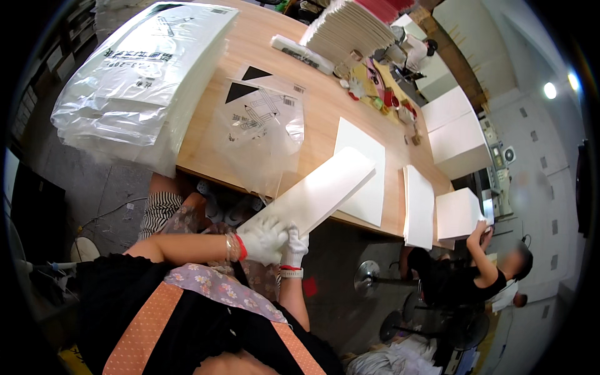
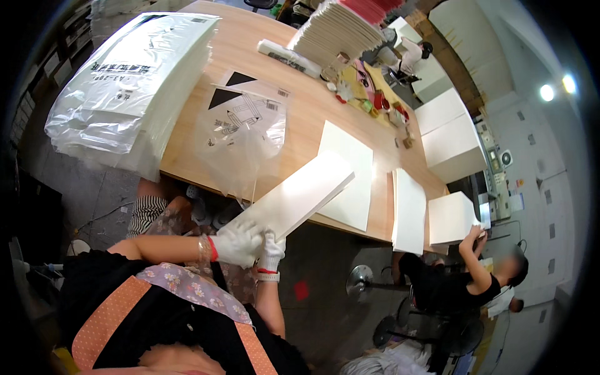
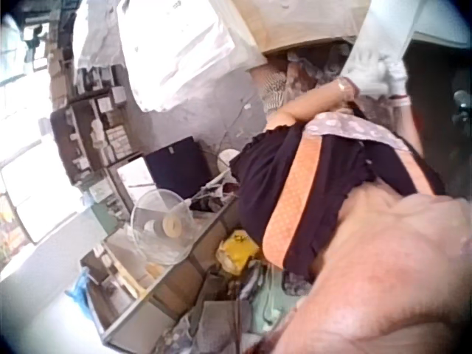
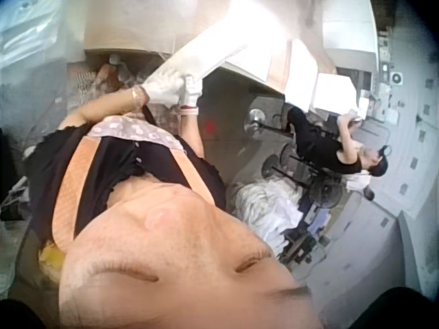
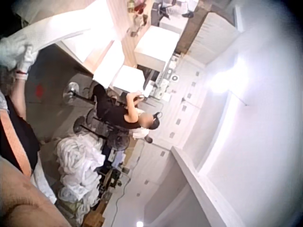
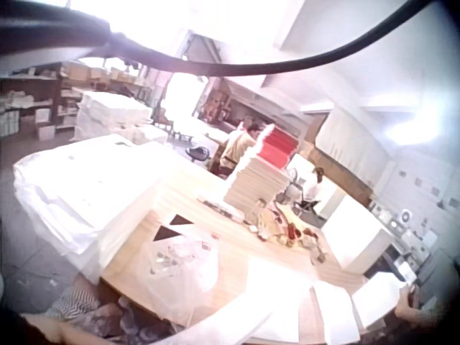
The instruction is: The person repeatedly picks white paper sheets from a table, places them into clear plastic packaging, and stacks the sealed packages. The person handles the sheets and packages by hand without using tools.
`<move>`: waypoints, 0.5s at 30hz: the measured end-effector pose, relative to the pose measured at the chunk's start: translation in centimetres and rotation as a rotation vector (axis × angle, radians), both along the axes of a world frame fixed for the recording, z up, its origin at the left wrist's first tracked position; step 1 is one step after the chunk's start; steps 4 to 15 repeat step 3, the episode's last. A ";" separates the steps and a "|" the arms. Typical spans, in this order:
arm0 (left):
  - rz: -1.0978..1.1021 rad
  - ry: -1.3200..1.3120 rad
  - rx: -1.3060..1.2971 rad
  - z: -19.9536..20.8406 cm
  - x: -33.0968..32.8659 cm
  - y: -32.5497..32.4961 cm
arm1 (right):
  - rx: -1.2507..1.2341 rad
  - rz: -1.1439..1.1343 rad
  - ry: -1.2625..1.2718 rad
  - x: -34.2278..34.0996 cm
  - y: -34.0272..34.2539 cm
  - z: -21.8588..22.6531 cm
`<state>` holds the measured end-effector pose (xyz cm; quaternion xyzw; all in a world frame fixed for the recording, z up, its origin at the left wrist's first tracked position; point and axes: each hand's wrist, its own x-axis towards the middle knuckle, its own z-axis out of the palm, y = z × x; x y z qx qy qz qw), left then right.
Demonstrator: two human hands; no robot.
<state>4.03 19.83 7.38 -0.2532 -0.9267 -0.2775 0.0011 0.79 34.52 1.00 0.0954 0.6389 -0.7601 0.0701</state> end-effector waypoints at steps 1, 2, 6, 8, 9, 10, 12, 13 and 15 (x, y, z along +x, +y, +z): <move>0.035 0.138 0.136 0.4 -1.7 -1.1 | -0.060 0.084 0.002 -0.4 1.1 -0.6; 0.058 0.270 0.262 0.9 -3.4 -2.5 | -0.128 0.159 -0.002 -0.6 1.7 -1.1; 0.263 0.552 0.173 2.8 -4.5 -4.3 | -0.379 0.238 0.106 -0.5 1.6 -0.6; 0.263 0.552 0.173 2.8 -4.5 -4.3 | -0.379 0.238 0.106 -0.5 1.6 -0.6; 0.263 0.552 0.173 2.8 -4.5 -4.3 | -0.379 0.238 0.106 -0.5 1.6 -0.6; 0.263 0.552 0.173 2.8 -4.5 -4.3 | -0.379 0.238 0.106 -0.5 1.6 -0.6; 0.263 0.552 0.173 2.8 -4.5 -4.3 | -0.379 0.238 0.106 -0.5 1.6 -0.6; 0.263 0.552 0.173 2.8 -4.5 -4.3 | -0.379 0.238 0.106 -0.5 1.6 -0.6; 0.263 0.552 0.173 2.8 -4.5 -4.3 | -0.379 0.238 0.106 -0.5 1.6 -0.6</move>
